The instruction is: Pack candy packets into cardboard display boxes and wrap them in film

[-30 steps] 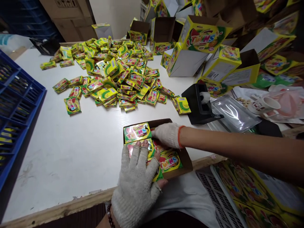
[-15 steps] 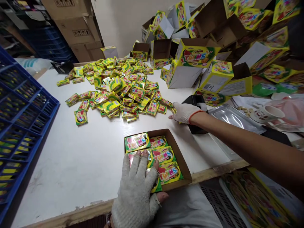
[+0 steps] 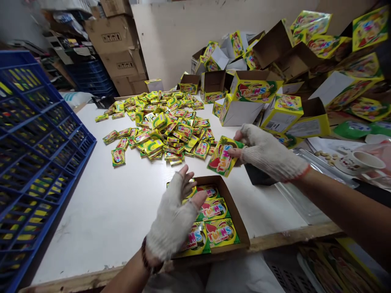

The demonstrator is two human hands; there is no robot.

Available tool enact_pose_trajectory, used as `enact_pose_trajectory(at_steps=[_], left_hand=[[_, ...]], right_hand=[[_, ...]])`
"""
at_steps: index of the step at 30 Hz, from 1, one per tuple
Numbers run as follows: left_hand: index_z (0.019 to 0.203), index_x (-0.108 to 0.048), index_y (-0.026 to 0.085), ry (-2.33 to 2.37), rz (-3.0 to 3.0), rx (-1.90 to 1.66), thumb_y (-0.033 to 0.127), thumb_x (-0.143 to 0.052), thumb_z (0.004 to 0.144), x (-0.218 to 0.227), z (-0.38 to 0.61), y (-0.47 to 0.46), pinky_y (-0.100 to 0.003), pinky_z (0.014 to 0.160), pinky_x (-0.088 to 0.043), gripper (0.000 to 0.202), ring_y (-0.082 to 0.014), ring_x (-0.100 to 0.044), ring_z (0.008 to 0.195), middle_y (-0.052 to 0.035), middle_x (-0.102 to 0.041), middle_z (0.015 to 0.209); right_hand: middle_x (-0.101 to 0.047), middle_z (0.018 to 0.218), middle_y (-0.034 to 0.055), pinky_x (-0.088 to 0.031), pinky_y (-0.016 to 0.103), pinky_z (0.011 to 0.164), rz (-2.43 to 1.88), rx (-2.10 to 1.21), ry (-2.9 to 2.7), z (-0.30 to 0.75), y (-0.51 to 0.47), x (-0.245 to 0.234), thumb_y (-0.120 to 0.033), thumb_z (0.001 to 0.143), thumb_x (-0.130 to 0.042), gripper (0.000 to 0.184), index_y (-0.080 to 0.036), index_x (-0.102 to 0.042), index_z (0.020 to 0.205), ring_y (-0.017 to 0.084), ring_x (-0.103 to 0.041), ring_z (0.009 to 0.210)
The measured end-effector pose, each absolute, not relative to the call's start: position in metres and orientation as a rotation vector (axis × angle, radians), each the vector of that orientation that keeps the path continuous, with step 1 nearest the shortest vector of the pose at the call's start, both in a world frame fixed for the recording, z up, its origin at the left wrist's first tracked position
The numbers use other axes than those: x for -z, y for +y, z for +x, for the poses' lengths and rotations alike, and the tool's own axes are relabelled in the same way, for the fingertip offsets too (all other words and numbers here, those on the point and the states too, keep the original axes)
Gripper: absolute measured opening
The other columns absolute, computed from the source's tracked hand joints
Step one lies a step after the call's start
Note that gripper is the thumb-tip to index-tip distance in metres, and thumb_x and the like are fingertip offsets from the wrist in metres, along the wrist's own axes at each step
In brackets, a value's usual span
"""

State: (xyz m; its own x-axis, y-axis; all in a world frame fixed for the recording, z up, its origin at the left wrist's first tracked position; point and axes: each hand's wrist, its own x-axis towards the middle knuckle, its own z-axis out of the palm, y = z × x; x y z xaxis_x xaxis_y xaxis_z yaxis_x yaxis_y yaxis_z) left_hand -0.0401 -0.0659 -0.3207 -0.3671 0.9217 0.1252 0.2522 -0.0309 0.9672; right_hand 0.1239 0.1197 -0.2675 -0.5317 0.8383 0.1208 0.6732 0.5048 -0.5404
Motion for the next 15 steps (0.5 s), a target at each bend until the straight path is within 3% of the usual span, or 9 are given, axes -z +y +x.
enact_pose_trajectory(at_steps=[3,5,7,10,13,15], left_hand=[[0.121,-0.052,0.015,1.434,1.139,-1.371,0.038,-0.062,0.085,0.308,-0.032,-0.038,-0.031,0.075,-0.059,0.044,-0.0192,-0.07,0.088,-0.0103,-0.071,0.108],[0.094,-0.059,0.016,1.585,1.287,-1.268,0.038,-0.061,0.085,0.304,-0.031,-0.03,-0.027,0.065,-0.054,0.024,-0.0158,-0.065,0.072,-0.0028,-0.068,0.082],[0.079,-0.059,0.017,1.835,1.559,-1.16,0.031,-0.06,0.085,0.303,-0.033,-0.029,-0.026,0.064,-0.049,0.015,-0.0154,-0.061,0.07,0.0,-0.063,0.071],[0.096,-0.065,0.018,2.038,1.849,-1.01,0.023,-0.057,0.087,0.309,-0.038,-0.037,-0.03,0.074,-0.051,0.013,-0.0182,-0.065,0.08,-0.003,-0.069,0.084],[0.131,-0.054,0.016,2.214,2.003,-0.933,0.028,-0.055,0.09,0.325,-0.039,-0.052,-0.038,0.089,-0.053,0.043,-0.0243,-0.065,0.104,-0.0117,-0.069,0.117],[0.141,-0.045,0.01,2.304,2.189,-0.778,0.038,-0.055,0.092,0.341,-0.037,-0.066,-0.049,0.103,-0.047,0.057,-0.0316,-0.057,0.121,-0.0181,-0.062,0.132]], right_hand=[[-0.063,0.096,0.0073,-0.052,0.031,0.069,-1.056,-0.748,-2.383,0.13,0.088,0.261,-0.039,0.09,-0.055,0.035,-0.019,-0.046,0.118,0.021,-0.061,0.08],[-0.064,0.1,0.0097,-0.051,0.034,0.077,-0.909,-0.494,-2.495,0.132,0.077,0.257,-0.031,0.086,-0.058,0.035,-0.018,-0.051,0.118,0.025,-0.061,0.088],[-0.066,0.103,0.0111,-0.048,0.037,0.085,-0.707,-0.151,-2.668,0.131,0.072,0.249,-0.02,0.082,-0.058,0.028,-0.018,-0.06,0.11,0.027,-0.06,0.096],[-0.069,0.096,0.011,-0.047,0.036,0.081,-0.664,0.141,-3.004,0.123,0.071,0.236,-0.013,0.081,-0.055,0.018,-0.018,-0.068,0.092,0.027,-0.062,0.091],[-0.07,0.098,0.0123,-0.049,0.035,0.072,-1.074,0.139,-3.18,0.108,0.073,0.235,-0.015,0.085,-0.052,0.022,-0.018,-0.072,0.095,0.027,-0.066,0.089],[-0.071,0.101,0.0151,-0.052,0.037,0.072,-1.217,0.103,-3.241,0.095,0.077,0.245,-0.015,0.086,-0.052,0.026,-0.017,-0.073,0.102,0.03,-0.068,0.093]])
